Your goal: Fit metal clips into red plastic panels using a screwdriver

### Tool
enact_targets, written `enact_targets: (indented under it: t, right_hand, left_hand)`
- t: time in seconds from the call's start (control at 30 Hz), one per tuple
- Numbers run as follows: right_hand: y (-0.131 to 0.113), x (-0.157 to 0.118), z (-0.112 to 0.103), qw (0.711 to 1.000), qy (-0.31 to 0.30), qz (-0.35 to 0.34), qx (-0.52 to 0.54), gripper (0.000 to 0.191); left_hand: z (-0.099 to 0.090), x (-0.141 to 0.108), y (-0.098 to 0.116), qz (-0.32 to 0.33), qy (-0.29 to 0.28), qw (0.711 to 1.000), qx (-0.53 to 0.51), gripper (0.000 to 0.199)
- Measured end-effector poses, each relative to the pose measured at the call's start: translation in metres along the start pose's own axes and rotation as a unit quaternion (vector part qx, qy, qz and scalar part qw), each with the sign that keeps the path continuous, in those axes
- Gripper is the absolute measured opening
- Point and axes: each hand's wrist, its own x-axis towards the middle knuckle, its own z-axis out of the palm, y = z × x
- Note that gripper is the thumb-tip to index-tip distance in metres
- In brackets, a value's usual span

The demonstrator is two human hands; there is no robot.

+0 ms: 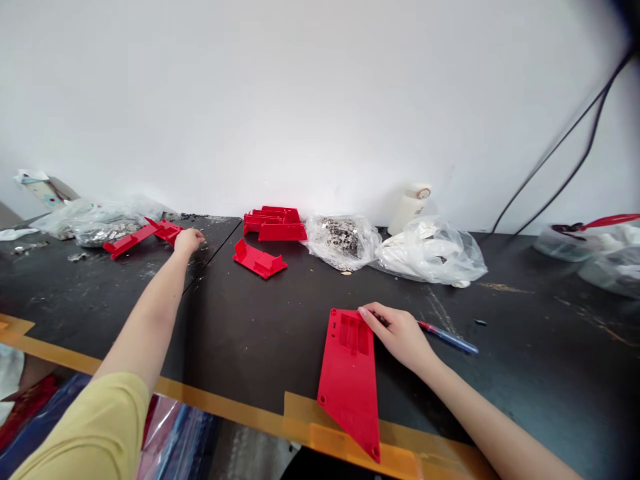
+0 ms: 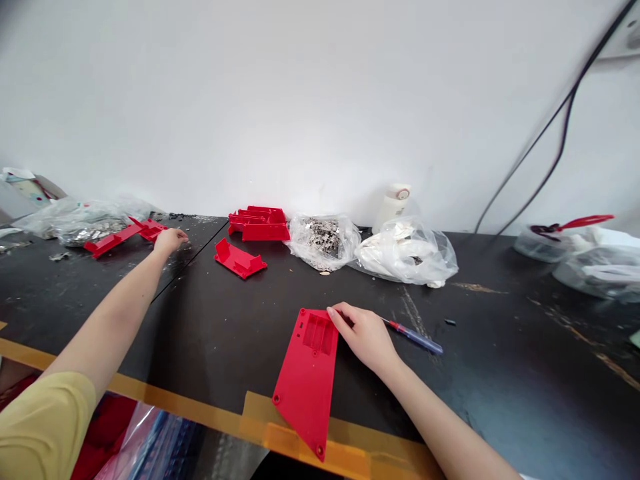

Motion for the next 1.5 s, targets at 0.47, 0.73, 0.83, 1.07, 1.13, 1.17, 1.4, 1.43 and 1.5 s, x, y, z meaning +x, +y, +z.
enact_targets:
  t: [0.47, 0.73, 0.83, 1.07, 1.13, 1.17, 1.4, 1.43, 1.5]
  right_hand:
    - [-0.007, 0.003, 0.008, 0.997, 0.039, -0.027, 0.064, 0.036]
    - [-0.023, -0.004, -0.009, 0.972, 0.12, -0.065, 0.192, 0.045]
    - [-0.029, -0.008, -0.015, 0.958, 0.088, -0.057, 0.265, 0.045]
    - [-0.029, -0.006, -0.022, 0.919, 0.039, 0.012, 0.391, 0.042]
    - [-0.025, -0.005, -0.023, 0.912, 0.037, 0.027, 0.408, 0.042]
    - [-0.023, -0.004, -0.023, 0.908, 0.041, 0.034, 0.415, 0.042]
    - [-0.012, -0.001, -0.017, 0.879, 0.083, 0.073, 0.464, 0.044]
    - [-0.012, -0.001, -0.017, 0.875, 0.087, 0.078, 0.47, 0.045]
    - [-0.011, -0.001, -0.016, 0.869, 0.094, 0.086, 0.479, 0.049]
  left_hand:
    - [0.014, -0.169, 0.133, 0.38, 0.047, 0.912, -0.146, 0.026]
    - [0.032, -0.259, 0.218, 0.59, 0.065, 0.772, -0.224, 0.032]
    - [0.04, -0.267, 0.231, 0.629, 0.079, 0.742, -0.219, 0.036]
    - [0.043, -0.276, 0.234, 0.628, 0.065, 0.749, -0.201, 0.036]
    - [0.042, -0.276, 0.233, 0.597, 0.047, 0.774, -0.204, 0.031]
    - [0.042, -0.276, 0.232, 0.577, 0.036, 0.789, -0.208, 0.029]
    - [0.055, -0.265, 0.212, 0.408, -0.135, 0.866, -0.255, 0.027]
    - [0.057, -0.264, 0.209, 0.391, -0.17, 0.865, -0.266, 0.025]
    - [0.061, -0.263, 0.205, 0.358, -0.236, 0.856, -0.289, 0.023]
